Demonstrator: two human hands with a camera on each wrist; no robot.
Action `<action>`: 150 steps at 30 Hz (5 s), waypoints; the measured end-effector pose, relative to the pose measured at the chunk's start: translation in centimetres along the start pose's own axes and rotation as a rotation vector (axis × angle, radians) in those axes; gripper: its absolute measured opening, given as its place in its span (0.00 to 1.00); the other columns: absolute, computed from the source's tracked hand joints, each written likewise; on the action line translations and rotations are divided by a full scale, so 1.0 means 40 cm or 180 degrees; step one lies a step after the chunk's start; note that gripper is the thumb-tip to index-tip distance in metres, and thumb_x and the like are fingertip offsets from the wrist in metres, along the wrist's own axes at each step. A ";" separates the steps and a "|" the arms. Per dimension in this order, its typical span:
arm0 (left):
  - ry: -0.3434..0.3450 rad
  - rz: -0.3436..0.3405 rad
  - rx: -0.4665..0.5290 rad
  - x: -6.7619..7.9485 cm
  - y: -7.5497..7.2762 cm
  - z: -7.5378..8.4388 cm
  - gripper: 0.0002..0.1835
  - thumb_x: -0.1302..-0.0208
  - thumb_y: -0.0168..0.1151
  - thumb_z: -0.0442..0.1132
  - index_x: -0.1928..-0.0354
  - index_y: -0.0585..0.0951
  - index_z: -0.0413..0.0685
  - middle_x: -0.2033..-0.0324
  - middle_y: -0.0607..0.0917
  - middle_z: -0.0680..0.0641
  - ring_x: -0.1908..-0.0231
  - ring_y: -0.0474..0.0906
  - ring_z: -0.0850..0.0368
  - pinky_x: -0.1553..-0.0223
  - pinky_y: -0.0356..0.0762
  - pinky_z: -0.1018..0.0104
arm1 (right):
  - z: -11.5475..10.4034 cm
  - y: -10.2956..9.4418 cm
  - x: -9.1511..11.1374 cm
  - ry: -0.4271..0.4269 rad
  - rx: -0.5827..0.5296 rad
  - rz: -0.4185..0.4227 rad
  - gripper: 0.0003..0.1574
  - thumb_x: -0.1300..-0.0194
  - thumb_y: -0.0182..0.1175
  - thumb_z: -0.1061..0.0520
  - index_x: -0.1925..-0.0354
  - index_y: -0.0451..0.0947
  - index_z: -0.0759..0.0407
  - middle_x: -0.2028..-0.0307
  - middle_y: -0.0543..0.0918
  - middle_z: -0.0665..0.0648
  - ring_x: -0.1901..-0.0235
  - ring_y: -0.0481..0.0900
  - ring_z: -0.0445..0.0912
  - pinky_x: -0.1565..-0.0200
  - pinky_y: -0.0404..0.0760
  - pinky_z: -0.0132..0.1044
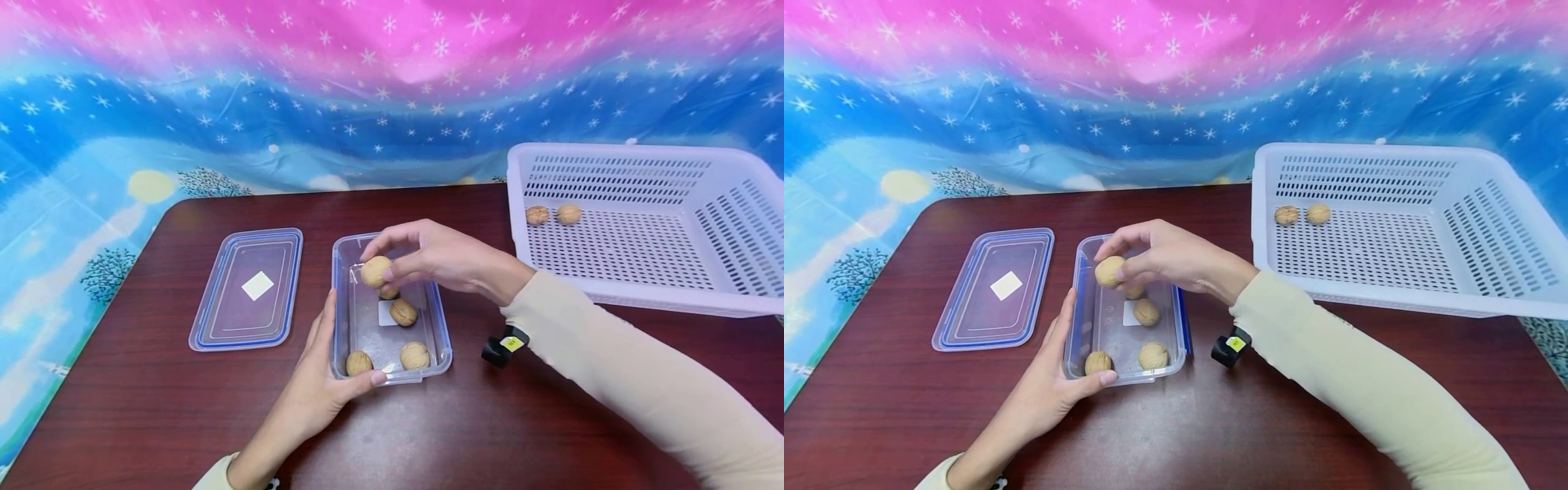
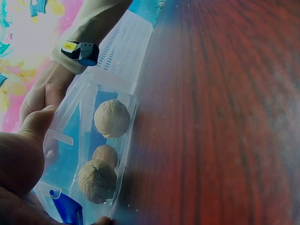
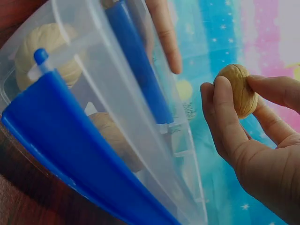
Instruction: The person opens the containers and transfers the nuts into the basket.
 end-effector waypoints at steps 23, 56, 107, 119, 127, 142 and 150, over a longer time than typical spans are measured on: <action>0.0025 -0.0012 0.0022 0.005 0.002 0.011 0.71 0.48 0.83 0.52 0.15 0.39 0.70 0.17 0.50 0.45 0.20 0.52 0.42 0.24 0.52 0.35 | -0.114 -0.199 0.186 -0.0334 -0.0084 0.0571 0.19 0.30 0.61 0.72 0.43 0.83 0.63 0.46 0.84 0.62 0.50 0.86 0.52 0.43 0.86 0.43; 0.0073 0.0030 0.0004 0.005 0.001 0.010 0.71 0.49 0.84 0.52 0.15 0.40 0.70 0.18 0.52 0.46 0.22 0.55 0.43 0.24 0.55 0.37 | 0.003 -0.615 0.309 0.0090 0.0322 0.0480 0.31 0.25 0.48 0.77 0.36 0.82 0.55 0.42 0.85 0.51 0.44 0.83 0.43 0.45 0.84 0.35; 0.0058 0.0004 0.0051 0.000 0.001 0.009 0.70 0.48 0.84 0.51 0.15 0.40 0.70 0.18 0.52 0.45 0.22 0.56 0.42 0.24 0.55 0.36 | 0.145 -0.599 0.280 0.1480 0.1122 0.0359 0.22 0.30 0.60 0.70 0.46 0.87 0.50 0.22 0.56 0.71 0.50 0.88 0.50 0.45 0.87 0.44; 0.0055 0.0009 0.0031 0.000 0.003 0.010 0.71 0.48 0.84 0.50 0.15 0.40 0.71 0.18 0.53 0.45 0.22 0.56 0.42 0.24 0.55 0.36 | 0.130 -0.615 0.295 0.1531 0.1079 0.0424 0.24 0.29 0.61 0.69 0.37 0.83 0.60 0.45 0.87 0.57 0.52 0.90 0.56 0.46 0.87 0.47; 0.0038 -0.0009 0.0045 0.000 0.006 0.011 0.70 0.48 0.84 0.50 0.15 0.40 0.72 0.18 0.53 0.45 0.22 0.57 0.42 0.24 0.56 0.37 | 0.092 -0.629 0.316 0.1450 0.1176 0.0496 0.22 0.28 0.60 0.67 0.42 0.86 0.49 0.39 0.86 0.49 0.50 0.89 0.55 0.45 0.87 0.46; 0.0020 -0.0001 0.0030 0.002 0.005 0.010 0.71 0.48 0.84 0.51 0.15 0.39 0.70 0.17 0.50 0.45 0.20 0.52 0.41 0.24 0.53 0.35 | -0.046 -0.610 0.345 0.1140 0.1804 0.0620 0.22 0.23 0.61 0.59 0.34 0.81 0.56 0.44 0.87 0.39 0.46 0.89 0.51 0.45 0.85 0.35; -0.0015 0.0041 0.0042 0.002 0.002 0.001 0.72 0.50 0.85 0.48 0.15 0.39 0.73 0.17 0.50 0.48 0.20 0.52 0.44 0.23 0.53 0.38 | -0.111 -0.548 0.368 0.1101 0.2620 0.1047 0.25 0.27 0.66 0.47 0.34 0.81 0.43 0.42 0.87 0.42 0.51 0.89 0.42 0.44 0.76 0.42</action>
Point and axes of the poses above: each hand's wrist, its own x-axis away from the middle knuckle, its own y-axis out of the palm, z = x × y, the point moved 8 cm from there along -x, towards the middle knuckle
